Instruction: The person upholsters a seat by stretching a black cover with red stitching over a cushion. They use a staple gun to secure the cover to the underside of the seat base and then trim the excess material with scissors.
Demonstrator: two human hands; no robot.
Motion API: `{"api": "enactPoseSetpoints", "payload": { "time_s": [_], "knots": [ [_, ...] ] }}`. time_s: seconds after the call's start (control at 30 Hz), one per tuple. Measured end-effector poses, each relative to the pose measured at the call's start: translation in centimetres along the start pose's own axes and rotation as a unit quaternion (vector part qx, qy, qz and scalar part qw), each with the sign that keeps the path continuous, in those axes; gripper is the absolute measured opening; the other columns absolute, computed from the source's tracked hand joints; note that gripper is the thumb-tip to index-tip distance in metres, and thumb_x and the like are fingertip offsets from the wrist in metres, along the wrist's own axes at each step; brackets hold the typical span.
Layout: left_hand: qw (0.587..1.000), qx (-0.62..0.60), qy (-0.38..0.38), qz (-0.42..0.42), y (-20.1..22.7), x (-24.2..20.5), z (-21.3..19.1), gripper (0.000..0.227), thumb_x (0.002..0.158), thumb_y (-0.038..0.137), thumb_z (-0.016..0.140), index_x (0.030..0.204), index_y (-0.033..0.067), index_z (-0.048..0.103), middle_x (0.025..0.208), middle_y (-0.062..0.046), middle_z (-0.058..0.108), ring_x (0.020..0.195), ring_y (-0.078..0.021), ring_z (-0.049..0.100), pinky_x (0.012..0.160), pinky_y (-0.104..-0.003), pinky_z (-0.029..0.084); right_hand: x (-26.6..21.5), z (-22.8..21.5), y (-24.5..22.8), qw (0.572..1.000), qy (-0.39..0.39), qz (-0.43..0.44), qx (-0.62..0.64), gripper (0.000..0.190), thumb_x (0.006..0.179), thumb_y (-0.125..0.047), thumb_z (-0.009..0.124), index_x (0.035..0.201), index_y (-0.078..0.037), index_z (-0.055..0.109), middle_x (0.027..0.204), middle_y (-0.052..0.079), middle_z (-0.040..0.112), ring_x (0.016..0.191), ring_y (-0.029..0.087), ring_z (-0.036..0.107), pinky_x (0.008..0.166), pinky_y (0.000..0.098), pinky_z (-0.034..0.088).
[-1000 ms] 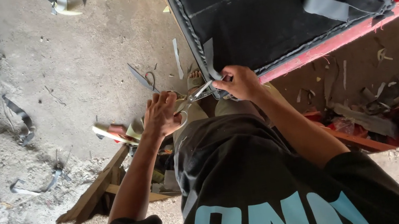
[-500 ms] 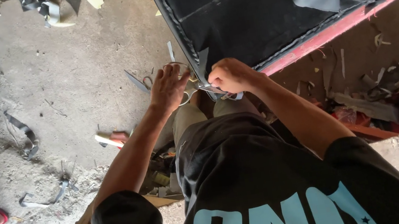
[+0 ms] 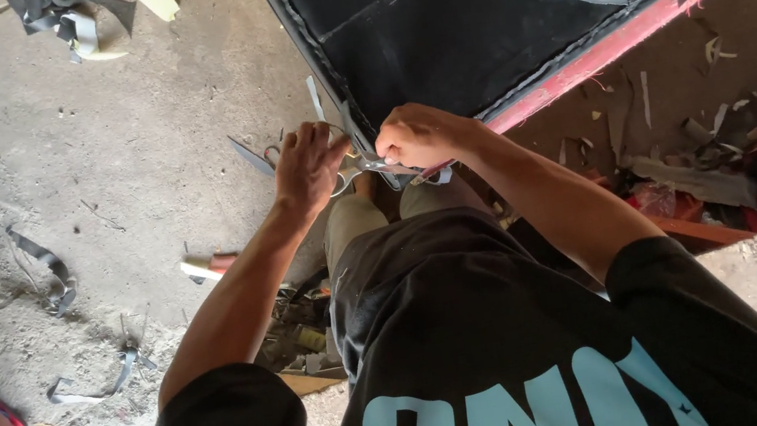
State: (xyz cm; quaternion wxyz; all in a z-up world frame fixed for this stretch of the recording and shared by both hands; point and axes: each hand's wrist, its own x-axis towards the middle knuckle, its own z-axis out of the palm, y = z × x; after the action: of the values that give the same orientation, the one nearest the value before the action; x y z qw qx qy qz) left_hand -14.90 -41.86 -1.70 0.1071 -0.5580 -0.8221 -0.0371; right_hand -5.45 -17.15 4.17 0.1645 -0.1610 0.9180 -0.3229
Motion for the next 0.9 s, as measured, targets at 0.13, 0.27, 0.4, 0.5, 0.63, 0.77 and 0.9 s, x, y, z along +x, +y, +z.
{"api": "enactPoseSetpoints", "payload": {
  "time_s": [0.13, 0.27, 0.4, 0.5, 0.63, 0.77, 0.9],
  "knots": [
    [0.999, -0.028, -0.006, -0.016, 0.6, -2.1, 3.3, 0.028, 0.082, 0.014, 0.072, 0.104, 0.0281, 0.061, 0.083, -0.004, 0.057, 0.077, -0.0261, 0.063, 0.064, -0.040, 0.050, 0.7, 1.0, 1.5, 0.999, -0.022, 0.038, 0.023, 0.029, 0.093, -0.007, 0.073, 0.066, -0.007, 0.062, 0.059, 0.004, 0.058, 0.056, 0.028, 0.060, 0.059, 0.0396, 0.049],
    [0.992, -0.048, -0.108, -0.053, 0.7, -1.4, -2.8, 0.039, 0.086, 0.013, 0.075, 0.120, 0.0246, 0.059, 0.103, -0.012, 0.060, 0.096, -0.0330, 0.065, 0.073, -0.044, 0.051, 0.8, 1.1, 2.5, 0.996, -0.034, 0.082, 0.009, 0.015, 0.094, -0.014, 0.075, 0.080, -0.008, 0.074, 0.069, 0.009, 0.070, 0.063, 0.030, 0.068, 0.062, 0.0393, 0.053],
    [0.983, -0.035, -0.168, -0.070, 1.4, -1.2, -7.2, 0.051, 0.085, 0.015, 0.077, 0.132, 0.0211, 0.058, 0.115, -0.017, 0.059, 0.109, -0.0375, 0.062, 0.081, -0.049, 0.049, 0.3, 0.8, 2.3, 0.989, -0.046, 0.138, 0.041, 0.015, 0.097, -0.020, 0.074, 0.096, -0.005, 0.079, 0.082, 0.015, 0.075, 0.074, 0.037, 0.072, 0.068, 0.0453, 0.055],
    [0.976, -0.045, -0.192, -0.097, 3.1, -1.5, -5.5, 0.049, 0.089, 0.013, 0.073, 0.136, 0.0164, 0.058, 0.116, -0.021, 0.059, 0.110, -0.0400, 0.061, 0.085, -0.048, 0.048, 0.6, 1.3, 1.7, 0.989, -0.056, 0.134, 0.040, 0.012, 0.097, -0.020, 0.074, 0.098, -0.010, 0.081, 0.083, 0.011, 0.076, 0.076, 0.032, 0.074, 0.070, 0.0419, 0.057],
    [0.974, 0.003, -0.194, -0.120, 5.7, -1.0, -4.0, 0.040, 0.097, 0.022, 0.066, 0.135, 0.0132, 0.057, 0.114, -0.014, 0.058, 0.106, -0.0322, 0.056, 0.083, -0.045, 0.044, 1.2, 0.9, 0.8, 0.990, -0.055, 0.117, 0.053, 0.014, 0.097, -0.016, 0.073, 0.100, -0.005, 0.081, 0.087, 0.018, 0.077, 0.077, 0.038, 0.074, 0.070, 0.0449, 0.059],
    [0.981, 0.038, -0.114, -0.153, 7.2, -1.2, -2.6, 0.024, 0.097, 0.026, 0.063, 0.118, 0.0159, 0.066, 0.098, -0.006, 0.057, 0.094, -0.0260, 0.055, 0.076, -0.042, 0.042, 0.6, 0.2, -0.5, 0.989, -0.056, 0.127, 0.053, 0.017, 0.097, -0.017, 0.073, 0.106, -0.004, 0.081, 0.092, 0.017, 0.078, 0.082, 0.036, 0.075, 0.073, 0.0433, 0.060],
    [0.973, 0.013, -0.144, -0.181, 7.5, -1.6, -2.6, 0.019, 0.094, 0.020, 0.063, 0.113, 0.0143, 0.068, 0.097, -0.003, 0.057, 0.092, -0.0244, 0.056, 0.071, -0.039, 0.046, 0.7, 0.3, -0.6, 0.988, -0.062, 0.130, 0.063, 0.021, 0.097, -0.018, 0.074, 0.110, -0.002, 0.080, 0.098, 0.021, 0.078, 0.089, 0.041, 0.076, 0.076, 0.0480, 0.061]
  ]
}}
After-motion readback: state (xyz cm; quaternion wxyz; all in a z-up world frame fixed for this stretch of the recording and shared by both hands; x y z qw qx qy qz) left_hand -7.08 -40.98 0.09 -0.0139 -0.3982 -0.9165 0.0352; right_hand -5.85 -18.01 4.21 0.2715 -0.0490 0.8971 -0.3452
